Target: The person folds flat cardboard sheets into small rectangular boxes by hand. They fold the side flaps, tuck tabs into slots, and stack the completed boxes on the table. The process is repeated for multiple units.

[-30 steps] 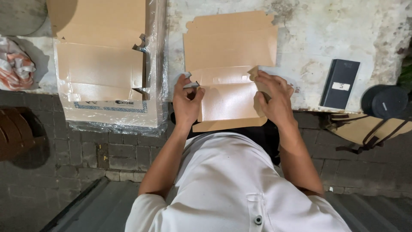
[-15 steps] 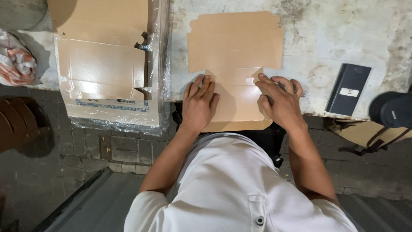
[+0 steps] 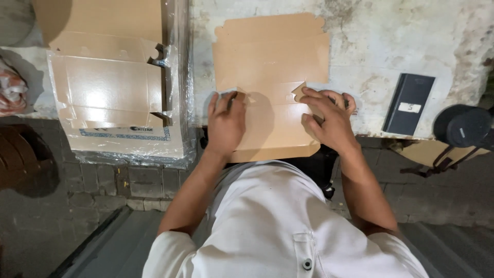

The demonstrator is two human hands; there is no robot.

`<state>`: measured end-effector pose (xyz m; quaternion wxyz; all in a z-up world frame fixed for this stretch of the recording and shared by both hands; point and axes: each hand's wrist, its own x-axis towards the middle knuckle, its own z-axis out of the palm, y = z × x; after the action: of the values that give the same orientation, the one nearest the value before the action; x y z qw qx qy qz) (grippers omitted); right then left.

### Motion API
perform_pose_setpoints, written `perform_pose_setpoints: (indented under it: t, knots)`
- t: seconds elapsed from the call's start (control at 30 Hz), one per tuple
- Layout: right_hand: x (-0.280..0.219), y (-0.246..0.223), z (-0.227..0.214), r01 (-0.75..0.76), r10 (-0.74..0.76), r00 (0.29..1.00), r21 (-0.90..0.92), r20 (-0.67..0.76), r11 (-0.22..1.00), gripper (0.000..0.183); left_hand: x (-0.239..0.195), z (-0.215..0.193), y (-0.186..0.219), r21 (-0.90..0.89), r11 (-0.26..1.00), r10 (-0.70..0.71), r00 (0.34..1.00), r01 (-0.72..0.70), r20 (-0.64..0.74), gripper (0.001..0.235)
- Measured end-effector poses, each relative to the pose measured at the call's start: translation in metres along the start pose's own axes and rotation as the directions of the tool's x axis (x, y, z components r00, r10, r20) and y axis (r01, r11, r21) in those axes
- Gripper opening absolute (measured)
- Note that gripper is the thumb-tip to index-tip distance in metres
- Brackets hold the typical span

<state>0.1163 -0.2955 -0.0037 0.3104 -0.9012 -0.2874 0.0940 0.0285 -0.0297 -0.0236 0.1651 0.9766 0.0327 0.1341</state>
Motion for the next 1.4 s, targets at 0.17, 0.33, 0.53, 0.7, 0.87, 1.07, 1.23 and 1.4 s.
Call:
perform_pose_setpoints:
  t: [0.17, 0.33, 0.53, 0.7, 0.87, 1.07, 1.23, 1.4]
  knots:
    - [0.010, -0.001, -0.010, -0.202, 0.378, 0.871, 0.471, -0.314, 0.859, 0.048, 0.025, -0.042, -0.009, -0.521, 0.781, -0.418, 0.908, 0.345, -0.026, 0.035]
    - [0.026, 0.011, -0.007, -0.193, 0.345, 0.920, 0.552, -0.184, 0.811, 0.053, 0.043, -0.057, -0.006, -0.759, 0.423, -0.566, 0.799, 0.495, 0.206, 0.057]
    - [0.031, 0.000, -0.004, -0.086, 0.273, 0.926, 0.560, -0.260, 0.824, 0.049, 0.038, -0.027, -0.028, -0.789, 0.336, -0.583, 0.772, 0.514, 0.255, 0.062]
    - [0.040, -0.010, -0.005, 0.043, 0.076, 0.966, 0.443, -0.247, 0.896, 0.035, 0.041, -0.025, -0.020, -0.720, 0.487, -0.446, 0.850, 0.494, 0.281, 0.040]
    - [0.065, 0.001, 0.000, 0.118, -0.087, 0.988, 0.251, -0.132, 0.961, 0.027, 0.061, -0.024, -0.014, -0.575, 0.817, 0.013, 0.995, 0.044, 0.095, 0.030]
    - [0.087, 0.040, -0.002, 0.159, -0.158, 0.987, 0.052, -0.022, 0.986, 0.055, 0.070, 0.019, -0.042, -0.342, 0.937, 0.173, 0.948, -0.075, 0.267, 0.033]
    - [0.099, 0.025, -0.025, 0.112, -0.077, 0.965, -0.128, 0.252, 0.985, 0.054, 0.083, 0.019, -0.043, -0.128, 0.988, 0.136, 0.878, -0.087, 0.458, 0.037]
    - [0.102, 0.039, -0.023, 0.134, -0.077, 0.938, -0.150, 0.338, 0.980, 0.062, 0.099, 0.023, -0.051, -0.030, 0.991, 0.125, 0.823, -0.130, 0.554, 0.034]
